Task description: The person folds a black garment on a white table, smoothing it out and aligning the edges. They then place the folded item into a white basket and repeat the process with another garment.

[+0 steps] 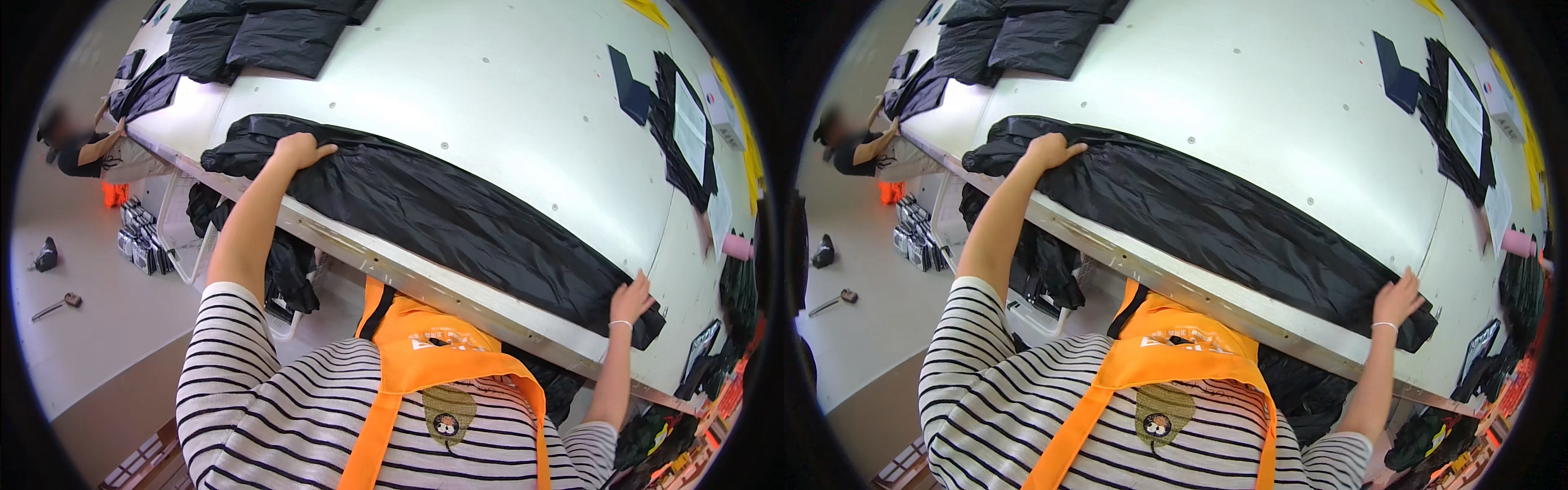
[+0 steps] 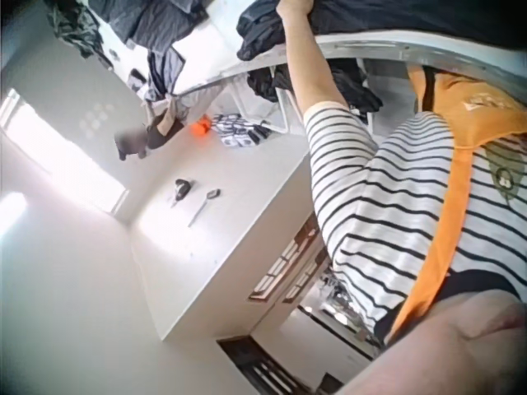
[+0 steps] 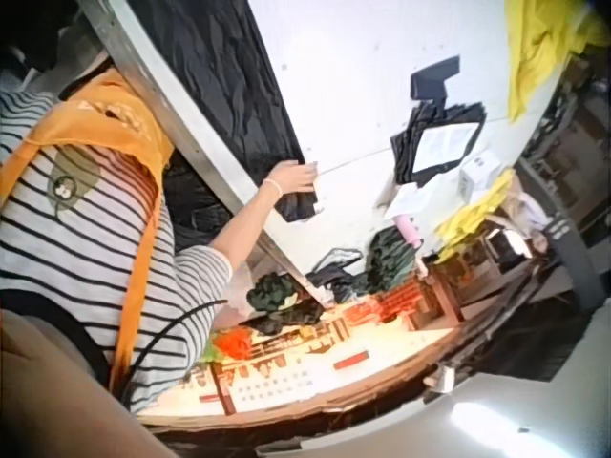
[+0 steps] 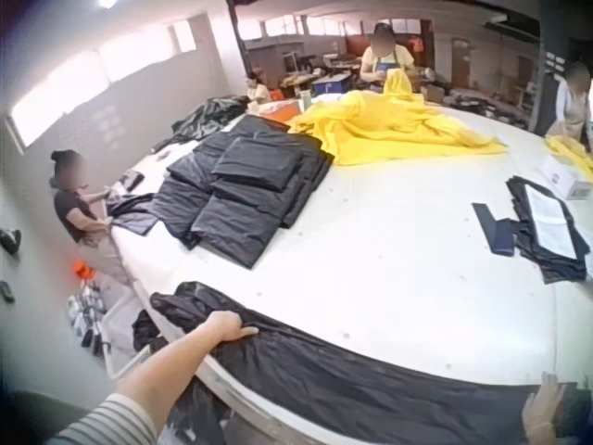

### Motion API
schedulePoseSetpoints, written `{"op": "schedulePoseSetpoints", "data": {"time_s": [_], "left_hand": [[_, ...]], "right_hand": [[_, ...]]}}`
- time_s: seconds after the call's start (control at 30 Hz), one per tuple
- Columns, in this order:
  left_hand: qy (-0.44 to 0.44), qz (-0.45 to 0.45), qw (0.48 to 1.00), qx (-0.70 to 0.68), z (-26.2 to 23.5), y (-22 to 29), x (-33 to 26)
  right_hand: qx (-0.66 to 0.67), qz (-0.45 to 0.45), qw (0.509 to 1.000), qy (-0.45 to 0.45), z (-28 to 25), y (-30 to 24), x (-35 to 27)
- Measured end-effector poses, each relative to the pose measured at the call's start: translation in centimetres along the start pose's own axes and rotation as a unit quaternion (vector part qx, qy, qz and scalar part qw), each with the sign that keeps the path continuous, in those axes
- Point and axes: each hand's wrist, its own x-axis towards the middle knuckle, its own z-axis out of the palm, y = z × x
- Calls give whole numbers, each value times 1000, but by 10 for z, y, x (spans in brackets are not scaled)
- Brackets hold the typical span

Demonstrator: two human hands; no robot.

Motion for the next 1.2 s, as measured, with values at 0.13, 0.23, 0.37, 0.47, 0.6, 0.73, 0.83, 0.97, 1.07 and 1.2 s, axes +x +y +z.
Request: {"op": "schedulePoseSetpoints", "data": {"time_s": [0.13,0.23,0.37,0.47,0.6,0.73,0.83,0.97,1.07,1.2], "left_hand": [[2,3,1000,-7,16,2,-9],[1,15,999,-32,9,17,-15],[22,29,998,-50,4,11,-24],[-49,78,990,-108,-22,-27,-40],[178,135,975,0,-23,-155,-82],[84,107,905,-404,10,-247,-61],[56,-43,671,-738,76,-265,-15],[292,-100,684,-661,73,-240,15],[381,-28,685,-620,4,-230,-4],[367,-100,846,-374,5,-245,9]], "right_hand": [[337,-210,918,14,-98,-210,10],[412,-380,828,-31,-141,-359,-13],[370,-391,841,-58,-136,-479,-26],[343,-378,857,-74,-126,-492,-27],[325,-372,865,-86,-129,-494,-26],[316,-367,870,-95,-132,-494,-25],[311,-373,870,-89,-134,-498,-23],[309,-370,871,-95,-133,-499,-22],[302,-367,873,-109,-131,-495,-23],[308,-377,867,-105,-135,-497,-22]]}}
